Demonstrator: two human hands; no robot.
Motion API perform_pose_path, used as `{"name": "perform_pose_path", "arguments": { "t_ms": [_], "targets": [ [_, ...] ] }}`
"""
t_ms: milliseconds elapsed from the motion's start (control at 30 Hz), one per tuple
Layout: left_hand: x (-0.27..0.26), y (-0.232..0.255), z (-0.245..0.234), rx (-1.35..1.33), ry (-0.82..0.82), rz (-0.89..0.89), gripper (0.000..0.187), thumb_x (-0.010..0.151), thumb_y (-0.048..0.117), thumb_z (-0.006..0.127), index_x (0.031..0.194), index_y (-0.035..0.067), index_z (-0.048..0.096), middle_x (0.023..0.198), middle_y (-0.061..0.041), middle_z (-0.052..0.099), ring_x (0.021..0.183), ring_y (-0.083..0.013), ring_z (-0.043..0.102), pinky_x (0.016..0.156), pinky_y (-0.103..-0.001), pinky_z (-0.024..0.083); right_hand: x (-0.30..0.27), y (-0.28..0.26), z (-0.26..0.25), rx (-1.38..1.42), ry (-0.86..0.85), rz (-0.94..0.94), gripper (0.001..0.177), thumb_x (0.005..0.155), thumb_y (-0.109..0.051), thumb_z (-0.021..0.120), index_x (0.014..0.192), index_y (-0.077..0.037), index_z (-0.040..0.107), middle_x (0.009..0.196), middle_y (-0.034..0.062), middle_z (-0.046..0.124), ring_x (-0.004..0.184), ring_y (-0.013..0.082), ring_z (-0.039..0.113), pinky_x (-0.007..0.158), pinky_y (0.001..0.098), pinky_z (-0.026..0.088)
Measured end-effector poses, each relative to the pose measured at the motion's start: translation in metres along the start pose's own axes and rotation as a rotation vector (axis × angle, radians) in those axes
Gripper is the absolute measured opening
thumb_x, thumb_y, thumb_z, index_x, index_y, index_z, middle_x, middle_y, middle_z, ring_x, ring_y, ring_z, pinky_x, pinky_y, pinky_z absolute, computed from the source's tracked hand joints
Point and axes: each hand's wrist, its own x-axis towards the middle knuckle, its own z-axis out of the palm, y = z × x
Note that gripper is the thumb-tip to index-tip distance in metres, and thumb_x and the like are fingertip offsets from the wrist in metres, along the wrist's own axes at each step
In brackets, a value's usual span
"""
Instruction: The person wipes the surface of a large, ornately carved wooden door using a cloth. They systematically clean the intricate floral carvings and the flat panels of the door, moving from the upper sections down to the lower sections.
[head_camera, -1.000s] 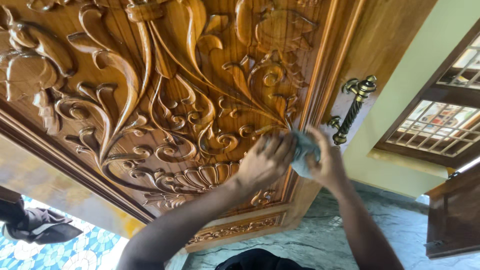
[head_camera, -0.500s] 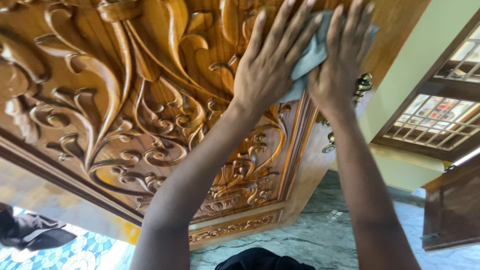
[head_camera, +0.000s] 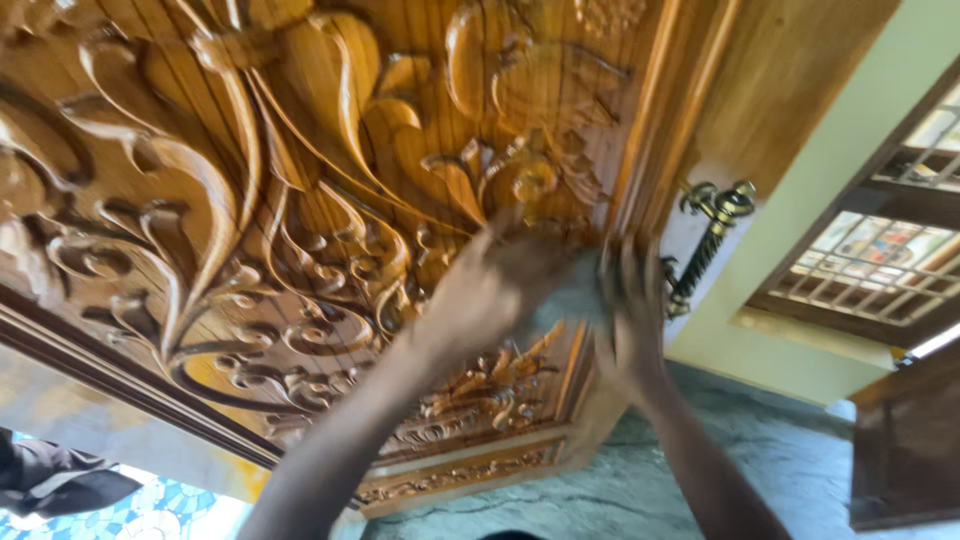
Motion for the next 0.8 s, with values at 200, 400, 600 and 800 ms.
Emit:
{"name": "perform_pose_path", "arguments": {
  "t_ms": [200,400,600,800],
  "targets": [
    [-0.151,0.041,0.021,-0.918,-0.301,-0.883,0.032,0.075,0.003,0.081,0.107,0.009,0.076,0.099,-0.006,0.079,0.087,-0.0167,0.076,0.077,-0.031,0.063,-0.178,-0.004,0.035,0.917,-0.394,0.679,0.020,0.089,-0.007,0.067,0.109,-0.005,0.074,0.106,0.0167,0.071,0.090,0.0249,0.063,0.078,0.0395,0.050],
    [-0.220,0.058,0.038,-1.214,-0.092,-1.342,0.016,0.095,0.009,0.076,0.109,0.002,0.078,0.090,-0.005,0.073,0.082,-0.0123,0.062,0.073,-0.029,0.052,-0.158,-0.028,0.017,1.623,-0.432,1.078,0.036,0.088,-0.026,0.071,0.117,-0.006,0.072,0.108,0.0123,0.074,0.098,0.0217,0.069,0.082,0.0401,0.055],
    [-0.224,0.064,0.010,-1.591,0.218,-1.615,0.052,0.086,-0.001,0.071,0.135,0.008,0.056,0.124,-0.009,0.070,0.112,-0.0164,0.065,0.097,-0.030,0.054,-0.156,-0.069,0.042,2.207,-0.284,0.972,0.037,0.100,-0.033,0.071,0.123,-0.004,0.065,0.125,0.0193,0.069,0.116,0.0342,0.066,0.098,0.0522,0.050],
    [-0.251,0.065,-0.017,-1.417,0.329,-1.257,0.083,0.072,-0.017,0.078,0.148,0.003,0.048,0.150,-0.008,0.047,0.135,-0.0196,0.048,0.109,-0.035,0.044,-0.156,-0.093,0.035,1.900,-0.246,0.674,0.037,0.096,-0.029,0.078,0.121,-0.006,0.064,0.139,0.0154,0.061,0.136,0.0333,0.053,0.113,0.0551,0.042]
  ]
}}
